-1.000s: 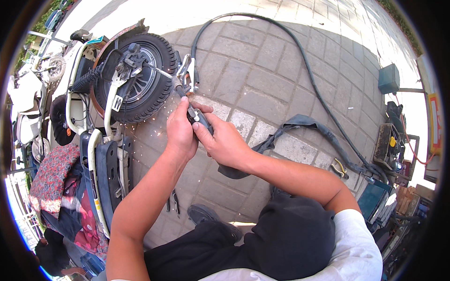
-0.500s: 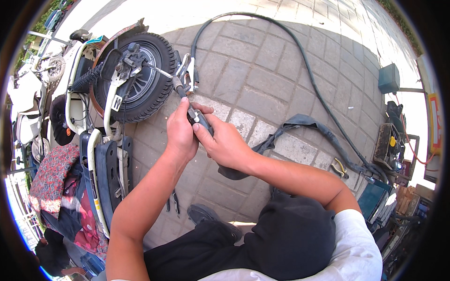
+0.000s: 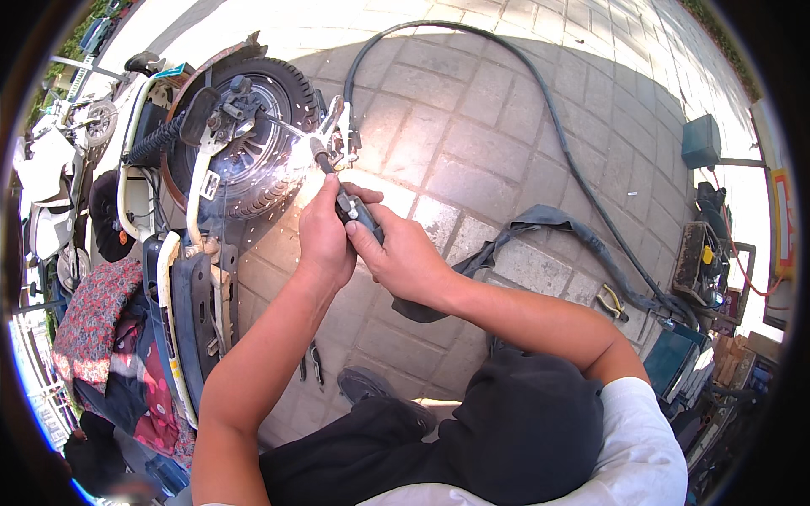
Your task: The person welds the rear wheel area of a scooter using a handheld welding torch and grounding clamp. They adjust the clamp and torch, then weld the wheel hub and frame, producing sparks. After welding, they move the scooter and retrieve a small metal part from a container.
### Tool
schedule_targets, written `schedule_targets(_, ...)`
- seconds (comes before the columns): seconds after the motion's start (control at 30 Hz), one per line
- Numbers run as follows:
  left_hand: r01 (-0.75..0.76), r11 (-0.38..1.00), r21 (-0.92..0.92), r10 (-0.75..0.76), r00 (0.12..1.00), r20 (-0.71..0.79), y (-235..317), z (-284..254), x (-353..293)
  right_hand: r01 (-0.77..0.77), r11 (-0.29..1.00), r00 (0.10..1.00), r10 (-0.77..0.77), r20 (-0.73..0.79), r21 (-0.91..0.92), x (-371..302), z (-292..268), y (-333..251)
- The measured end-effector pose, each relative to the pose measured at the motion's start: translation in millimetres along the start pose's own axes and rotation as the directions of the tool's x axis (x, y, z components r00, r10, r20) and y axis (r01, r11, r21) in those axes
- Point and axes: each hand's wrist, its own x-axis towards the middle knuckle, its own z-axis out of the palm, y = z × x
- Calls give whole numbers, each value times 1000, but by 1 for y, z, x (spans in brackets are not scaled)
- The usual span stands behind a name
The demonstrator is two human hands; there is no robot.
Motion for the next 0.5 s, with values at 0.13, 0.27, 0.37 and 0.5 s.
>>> schedule_targets(0.13,-2,1000,-6,2,1000,-12,-2,-2,2,-21,1000,1000,21,-11,-8,-1,0,-5)
schedule_targets(0.27,3,1000,-28,-4,1000,-25,-1,1,1,1,1000,1000,-1,-26,-13,-1,0,-3)
schedule_targets(0.37,8,1000,-10,-8,1000,1,-2,-1,2,49,998,998,-51,-45,-41,1,0,3)
schedule_targets(0.5,-20,1000,-16,20,1000,-6,-1,0,2,52,998,998,-53,-19,-33,1,0,3)
